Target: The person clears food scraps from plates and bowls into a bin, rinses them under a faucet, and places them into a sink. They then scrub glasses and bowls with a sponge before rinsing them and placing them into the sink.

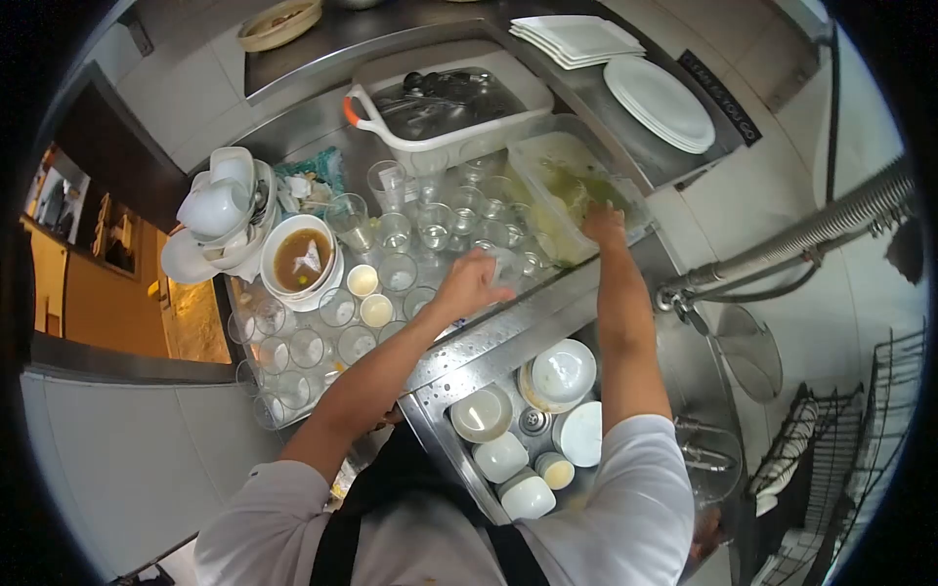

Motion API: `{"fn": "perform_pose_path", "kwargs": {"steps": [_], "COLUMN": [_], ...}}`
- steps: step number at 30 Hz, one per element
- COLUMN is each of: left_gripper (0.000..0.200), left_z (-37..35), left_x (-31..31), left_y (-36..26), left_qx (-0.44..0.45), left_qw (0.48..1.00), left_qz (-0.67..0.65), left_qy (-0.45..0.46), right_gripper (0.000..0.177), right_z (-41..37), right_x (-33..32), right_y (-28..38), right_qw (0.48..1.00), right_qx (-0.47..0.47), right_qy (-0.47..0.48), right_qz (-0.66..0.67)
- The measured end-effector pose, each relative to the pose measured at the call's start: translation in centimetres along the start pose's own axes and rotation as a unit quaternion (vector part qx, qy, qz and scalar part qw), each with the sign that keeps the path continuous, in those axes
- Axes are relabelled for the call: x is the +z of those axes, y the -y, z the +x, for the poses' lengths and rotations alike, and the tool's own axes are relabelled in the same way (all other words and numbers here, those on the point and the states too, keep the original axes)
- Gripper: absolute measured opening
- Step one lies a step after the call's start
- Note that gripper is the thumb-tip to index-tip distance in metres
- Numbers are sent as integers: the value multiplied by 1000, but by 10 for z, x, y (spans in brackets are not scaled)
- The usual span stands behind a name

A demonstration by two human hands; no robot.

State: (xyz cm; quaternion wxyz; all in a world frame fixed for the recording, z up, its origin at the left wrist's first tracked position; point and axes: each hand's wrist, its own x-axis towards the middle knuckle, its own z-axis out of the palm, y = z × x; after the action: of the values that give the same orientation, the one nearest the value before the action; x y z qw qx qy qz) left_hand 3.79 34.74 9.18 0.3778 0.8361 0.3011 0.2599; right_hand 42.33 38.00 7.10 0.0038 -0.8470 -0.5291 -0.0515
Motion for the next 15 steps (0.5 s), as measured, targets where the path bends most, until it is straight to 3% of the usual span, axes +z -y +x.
{"fn": "perform_pose_path", "kwargs": {"steps": [1, 2, 4, 6, 8, 9, 10, 12, 13, 15], "left_gripper": [45, 45, 47, 49, 53, 55, 57, 59, 61, 44], "left_z": [-2, -7, -15, -20, -27, -33, -38, -54, -65, -88], "left_x": [2, 6, 12, 13, 16, 18, 15, 2, -6, -37], "left_y": [16, 28, 43, 36, 29, 26, 25, 27, 26, 7], "left_qx": [13, 10, 12, 15, 23, 29, 37, 42, 45, 14], "left_qw": [996, 994, 987, 972, 962, 960, 955, 970, 976, 981], "left_qz": [84, 111, 160, 233, 270, 270, 273, 225, 199, 131], "left_qy": [26, 18, 6, 0, -38, -72, -108, -86, -73, -143], "right_gripper": [36, 38, 44, 42, 45, 44, 51, 46, 43, 39], "right_z": [12, 5, -35, -65, -92, -109, -123, -131, -130, -120], "right_x": [24, 11, -71, -110, -126, -132, -133, -107, -93, -67], "right_y": [-3, 15, 74, 123, 187, 223, 258, 317, 346, 379], "right_qw": [998, 999, 988, 957, 890, 857, 878, 885, 914, 942], "right_qx": [-18, 22, 109, 15, -195, -267, -297, -361, -337, -289], "right_qy": [48, 40, 22, -140, -274, -248, -190, -61, 7, 111], "right_qz": [-33, 14, 104, 254, 307, 365, 324, 287, 225, 133]}}
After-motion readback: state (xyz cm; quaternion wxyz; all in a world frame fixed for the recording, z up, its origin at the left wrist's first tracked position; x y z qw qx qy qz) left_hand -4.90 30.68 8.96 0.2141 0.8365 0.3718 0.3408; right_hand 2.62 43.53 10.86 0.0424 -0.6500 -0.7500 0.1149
